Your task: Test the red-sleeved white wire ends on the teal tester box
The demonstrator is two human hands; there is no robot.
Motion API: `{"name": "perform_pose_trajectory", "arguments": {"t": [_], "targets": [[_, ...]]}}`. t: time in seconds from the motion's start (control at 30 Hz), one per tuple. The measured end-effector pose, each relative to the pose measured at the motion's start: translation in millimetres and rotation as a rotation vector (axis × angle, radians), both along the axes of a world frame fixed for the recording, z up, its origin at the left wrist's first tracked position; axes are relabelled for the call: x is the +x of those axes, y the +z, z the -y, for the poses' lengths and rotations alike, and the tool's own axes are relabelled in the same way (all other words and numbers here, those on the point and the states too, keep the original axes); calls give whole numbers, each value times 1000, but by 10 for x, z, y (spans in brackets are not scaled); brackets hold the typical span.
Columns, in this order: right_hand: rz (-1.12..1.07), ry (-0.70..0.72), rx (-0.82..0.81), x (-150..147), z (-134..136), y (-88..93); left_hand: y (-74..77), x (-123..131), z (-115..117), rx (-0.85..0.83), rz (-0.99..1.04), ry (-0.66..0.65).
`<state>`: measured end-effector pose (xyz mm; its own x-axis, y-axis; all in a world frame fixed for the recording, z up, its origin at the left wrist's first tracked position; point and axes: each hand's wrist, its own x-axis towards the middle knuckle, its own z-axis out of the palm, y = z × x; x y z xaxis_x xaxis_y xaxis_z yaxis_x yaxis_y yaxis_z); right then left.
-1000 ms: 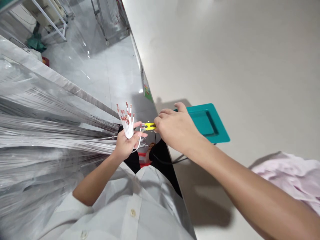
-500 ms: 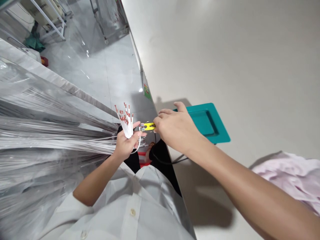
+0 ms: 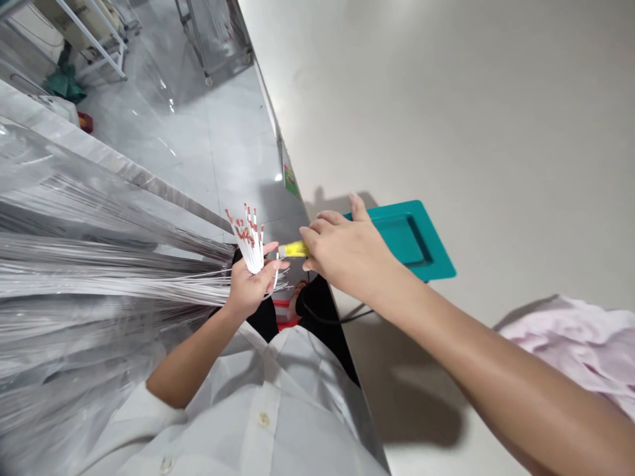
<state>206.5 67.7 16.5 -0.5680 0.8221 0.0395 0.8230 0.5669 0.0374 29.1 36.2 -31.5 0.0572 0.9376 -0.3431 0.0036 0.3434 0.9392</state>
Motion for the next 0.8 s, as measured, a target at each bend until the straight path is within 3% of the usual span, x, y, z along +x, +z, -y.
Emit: {"name": "perform_pose_trajectory", "arguments": {"t": [0.33,0.53,0.6,0.8], "targets": [[-118,7,-39,43,-29,-39,56,-90,29,5,-37,23],[-621,-86,52,-134,273,37,164,-207,82,68,4,-22],[-841,-125,-44,-248,400,4,238,-239,107,89,21,-58],[-1420,-346,-728,-478,528,-166,363,-300,197,70,150,-183]]}}
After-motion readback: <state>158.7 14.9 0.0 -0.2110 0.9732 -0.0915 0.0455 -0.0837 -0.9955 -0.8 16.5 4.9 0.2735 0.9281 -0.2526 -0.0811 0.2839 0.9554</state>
